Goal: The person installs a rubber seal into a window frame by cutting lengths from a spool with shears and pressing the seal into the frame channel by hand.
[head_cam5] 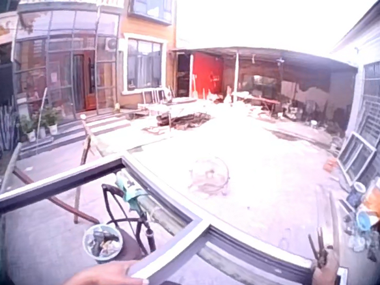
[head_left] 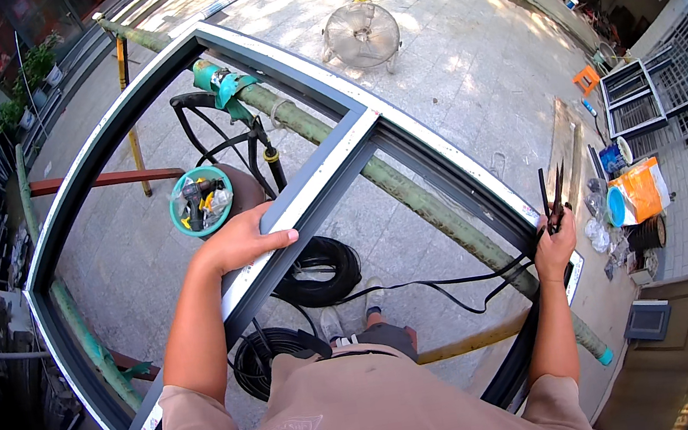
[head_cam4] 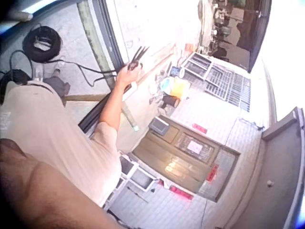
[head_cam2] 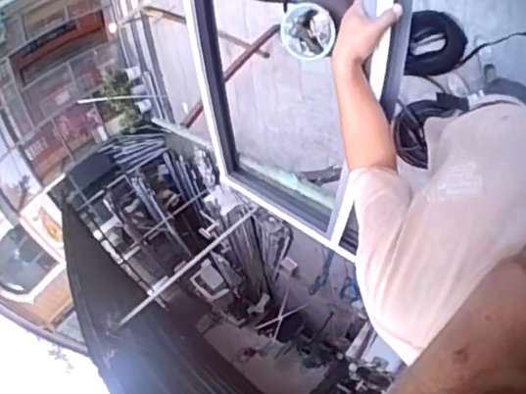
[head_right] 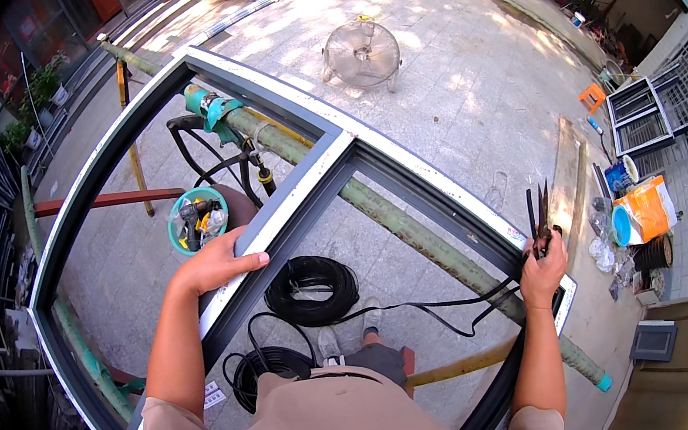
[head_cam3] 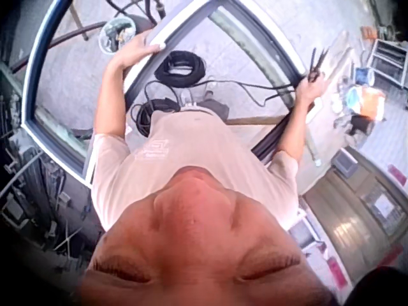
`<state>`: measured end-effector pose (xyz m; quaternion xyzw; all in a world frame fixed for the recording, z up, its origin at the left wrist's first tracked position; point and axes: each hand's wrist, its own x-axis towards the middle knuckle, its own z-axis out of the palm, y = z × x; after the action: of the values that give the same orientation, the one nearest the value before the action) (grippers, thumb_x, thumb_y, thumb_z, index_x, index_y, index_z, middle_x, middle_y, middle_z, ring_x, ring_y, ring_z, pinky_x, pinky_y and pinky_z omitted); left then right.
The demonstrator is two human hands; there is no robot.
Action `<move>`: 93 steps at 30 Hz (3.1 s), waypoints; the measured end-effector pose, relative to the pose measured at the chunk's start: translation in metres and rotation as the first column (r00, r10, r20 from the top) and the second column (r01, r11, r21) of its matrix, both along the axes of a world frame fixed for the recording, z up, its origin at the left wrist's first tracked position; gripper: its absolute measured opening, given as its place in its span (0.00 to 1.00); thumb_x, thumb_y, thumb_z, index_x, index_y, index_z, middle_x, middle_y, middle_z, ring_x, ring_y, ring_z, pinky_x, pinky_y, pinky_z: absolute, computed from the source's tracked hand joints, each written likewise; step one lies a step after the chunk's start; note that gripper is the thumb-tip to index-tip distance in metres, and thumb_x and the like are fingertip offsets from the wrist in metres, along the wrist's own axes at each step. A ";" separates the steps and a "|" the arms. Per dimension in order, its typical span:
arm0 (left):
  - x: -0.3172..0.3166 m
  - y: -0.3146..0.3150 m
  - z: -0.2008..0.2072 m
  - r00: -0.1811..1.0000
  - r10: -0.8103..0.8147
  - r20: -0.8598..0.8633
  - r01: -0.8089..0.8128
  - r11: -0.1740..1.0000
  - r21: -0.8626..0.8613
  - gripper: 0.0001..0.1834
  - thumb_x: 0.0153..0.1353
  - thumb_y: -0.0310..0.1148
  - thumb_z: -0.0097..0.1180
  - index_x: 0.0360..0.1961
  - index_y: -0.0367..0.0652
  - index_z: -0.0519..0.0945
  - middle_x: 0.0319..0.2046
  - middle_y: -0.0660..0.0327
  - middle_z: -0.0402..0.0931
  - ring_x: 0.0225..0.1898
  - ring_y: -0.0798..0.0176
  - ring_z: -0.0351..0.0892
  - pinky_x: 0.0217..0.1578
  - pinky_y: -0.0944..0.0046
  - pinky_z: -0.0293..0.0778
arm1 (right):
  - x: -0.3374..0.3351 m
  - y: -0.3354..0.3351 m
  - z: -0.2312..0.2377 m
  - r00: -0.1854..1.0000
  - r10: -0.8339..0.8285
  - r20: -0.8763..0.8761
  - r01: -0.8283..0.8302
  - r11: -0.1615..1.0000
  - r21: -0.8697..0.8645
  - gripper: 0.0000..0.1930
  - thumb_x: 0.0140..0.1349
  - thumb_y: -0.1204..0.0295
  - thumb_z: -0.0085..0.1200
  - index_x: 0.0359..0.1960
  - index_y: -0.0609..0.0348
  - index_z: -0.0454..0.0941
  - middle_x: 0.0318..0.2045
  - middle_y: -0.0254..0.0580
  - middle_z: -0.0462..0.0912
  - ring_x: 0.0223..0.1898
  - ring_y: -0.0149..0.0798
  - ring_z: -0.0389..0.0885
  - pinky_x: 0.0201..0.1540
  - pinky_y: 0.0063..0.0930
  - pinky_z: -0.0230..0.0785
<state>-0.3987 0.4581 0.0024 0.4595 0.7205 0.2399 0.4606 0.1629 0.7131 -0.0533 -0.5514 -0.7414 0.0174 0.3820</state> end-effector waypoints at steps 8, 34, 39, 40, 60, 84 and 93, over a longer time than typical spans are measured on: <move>0.015 -0.003 0.002 0.957 0.144 -0.252 -0.071 0.958 0.278 0.43 0.62 0.49 0.78 0.73 0.36 0.80 0.63 0.43 0.87 0.64 0.44 0.86 0.67 0.51 0.77 | -0.012 -0.014 0.016 0.987 0.019 -0.163 -0.032 0.997 -0.076 0.14 0.69 0.75 0.69 0.54 0.61 0.86 0.33 0.33 0.75 0.36 0.36 0.76 0.45 0.33 0.71; 0.253 0.099 -0.057 0.825 -0.349 0.444 0.154 0.895 0.418 0.16 0.86 0.34 0.56 0.64 0.35 0.85 0.35 0.63 0.84 0.36 0.71 0.82 0.42 0.64 0.80 | -0.106 -0.068 0.046 0.693 0.178 -0.698 -0.622 0.637 -0.455 0.23 0.75 0.65 0.73 0.65 0.63 0.84 0.38 0.33 0.88 0.42 0.26 0.87 0.47 0.26 0.79; 0.248 0.097 -0.049 0.846 -0.279 0.455 0.112 0.926 0.361 0.17 0.89 0.35 0.54 0.67 0.37 0.83 0.37 0.66 0.81 0.38 0.73 0.79 0.42 0.68 0.78 | -0.102 -0.057 0.037 0.713 0.167 -0.681 -0.580 0.686 -0.440 0.23 0.73 0.61 0.75 0.60 0.66 0.85 0.34 0.34 0.89 0.38 0.26 0.85 0.43 0.28 0.78; 0.247 0.097 -0.044 0.852 -0.278 0.443 0.120 0.928 0.352 0.17 0.89 0.35 0.54 0.68 0.37 0.83 0.37 0.66 0.81 0.38 0.72 0.79 0.42 0.68 0.79 | -0.099 -0.056 0.040 0.703 0.129 -0.700 -0.576 0.680 -0.453 0.22 0.74 0.61 0.74 0.59 0.65 0.85 0.36 0.36 0.90 0.40 0.27 0.88 0.44 0.27 0.79; 0.223 0.073 -0.067 0.800 -0.075 0.596 -0.093 0.964 0.247 0.09 0.84 0.31 0.60 0.59 0.42 0.82 0.37 0.67 0.81 0.31 0.78 0.73 0.31 0.74 0.65 | -0.088 -0.041 0.033 0.728 0.076 -0.681 -0.467 0.782 -0.412 0.17 0.79 0.61 0.69 0.54 0.64 0.87 0.38 0.33 0.89 0.36 0.27 0.88 0.43 0.24 0.78; 0.381 0.117 -0.174 0.714 -0.524 0.464 0.456 0.851 0.261 0.24 0.88 0.41 0.50 0.75 0.40 0.80 0.56 0.54 0.90 0.57 0.58 0.87 0.61 0.57 0.78 | -0.090 -0.046 0.034 0.787 0.109 -0.607 -0.417 0.819 -0.394 0.19 0.83 0.56 0.63 0.51 0.63 0.88 0.29 0.32 0.85 0.31 0.26 0.84 0.37 0.25 0.72; 0.341 0.109 -0.170 0.712 -0.535 0.455 0.506 0.840 0.196 0.22 0.87 0.44 0.54 0.70 0.43 0.84 0.47 0.61 0.92 0.43 0.66 0.86 0.49 0.59 0.82 | -0.083 -0.041 0.036 0.732 0.075 -0.677 -0.432 0.820 -0.376 0.20 0.84 0.55 0.61 0.51 0.64 0.88 0.27 0.34 0.86 0.31 0.25 0.82 0.38 0.24 0.71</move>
<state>-0.0575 0.5673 -0.1680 0.5796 0.4130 0.2300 0.6638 0.0794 0.6716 -0.0170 -0.4818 -0.6063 0.4517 0.4430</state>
